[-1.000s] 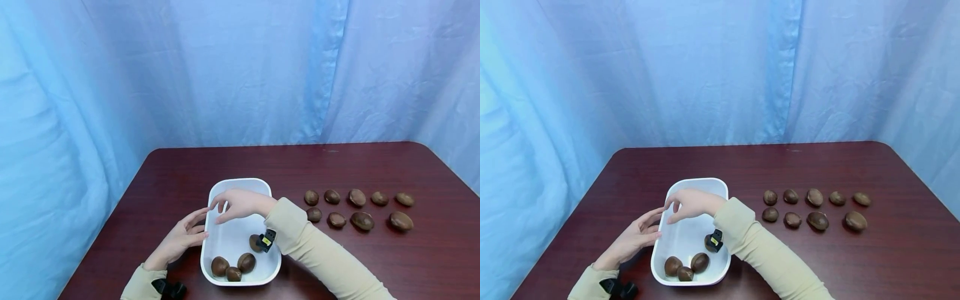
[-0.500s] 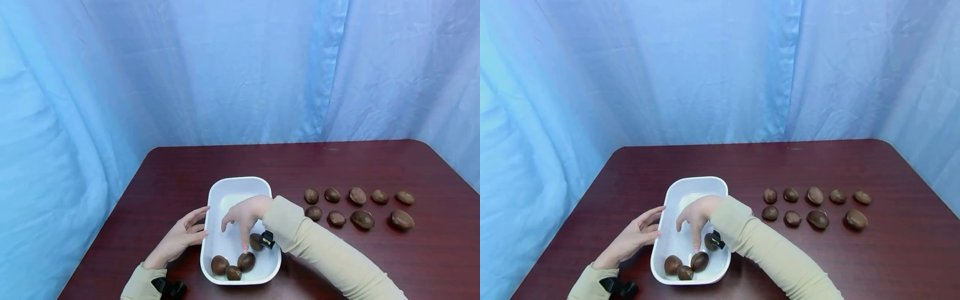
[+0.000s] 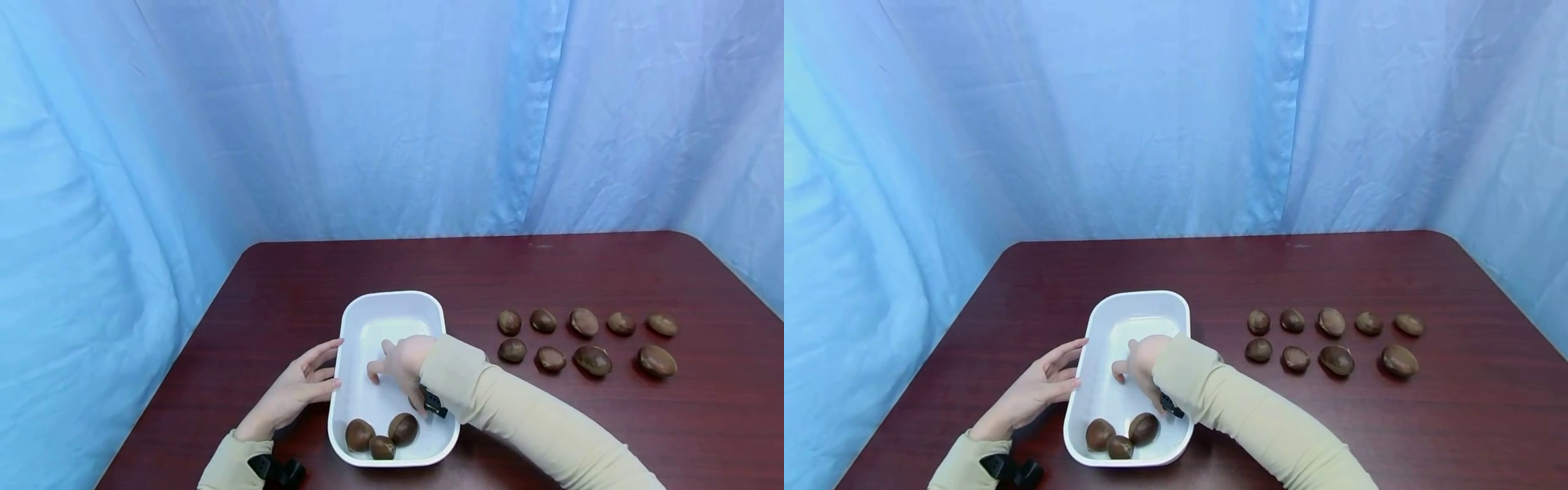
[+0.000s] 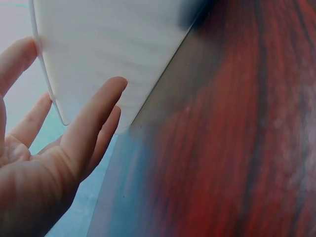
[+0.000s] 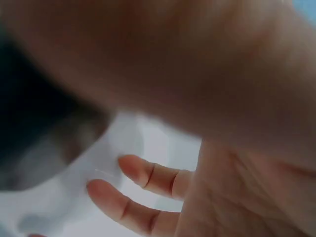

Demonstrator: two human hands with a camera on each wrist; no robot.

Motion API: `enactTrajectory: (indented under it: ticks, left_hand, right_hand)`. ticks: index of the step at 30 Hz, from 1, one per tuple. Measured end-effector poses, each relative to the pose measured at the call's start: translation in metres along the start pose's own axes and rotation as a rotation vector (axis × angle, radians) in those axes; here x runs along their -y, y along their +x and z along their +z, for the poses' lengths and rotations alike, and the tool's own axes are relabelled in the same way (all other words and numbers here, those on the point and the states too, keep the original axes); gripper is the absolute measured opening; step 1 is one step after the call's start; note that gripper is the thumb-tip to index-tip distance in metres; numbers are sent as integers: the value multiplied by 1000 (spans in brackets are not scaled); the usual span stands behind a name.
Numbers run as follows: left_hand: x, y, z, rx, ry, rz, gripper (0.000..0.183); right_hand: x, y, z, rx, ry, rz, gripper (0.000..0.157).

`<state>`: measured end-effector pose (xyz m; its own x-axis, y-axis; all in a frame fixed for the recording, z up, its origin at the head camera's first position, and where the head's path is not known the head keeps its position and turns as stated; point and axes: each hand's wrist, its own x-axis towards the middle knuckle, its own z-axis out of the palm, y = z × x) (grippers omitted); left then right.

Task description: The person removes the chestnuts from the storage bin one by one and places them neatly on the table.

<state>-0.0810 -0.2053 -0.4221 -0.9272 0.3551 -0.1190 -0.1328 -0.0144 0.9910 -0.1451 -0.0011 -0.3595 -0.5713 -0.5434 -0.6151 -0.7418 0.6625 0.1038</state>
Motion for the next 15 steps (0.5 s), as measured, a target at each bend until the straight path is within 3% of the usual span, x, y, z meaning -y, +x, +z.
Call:
enactTrajectory:
  ticks: [8, 15]
  left_hand:
    - [-1, 0, 0, -5, 11, 1, 72]
    - [-3, -1, 1, -12, 19, -10, 72]
  right_hand:
    - [-1, 4, 2, -3, 50, 17, 63]
    - [-6, 0, 0, -90, 213, -44, 35]
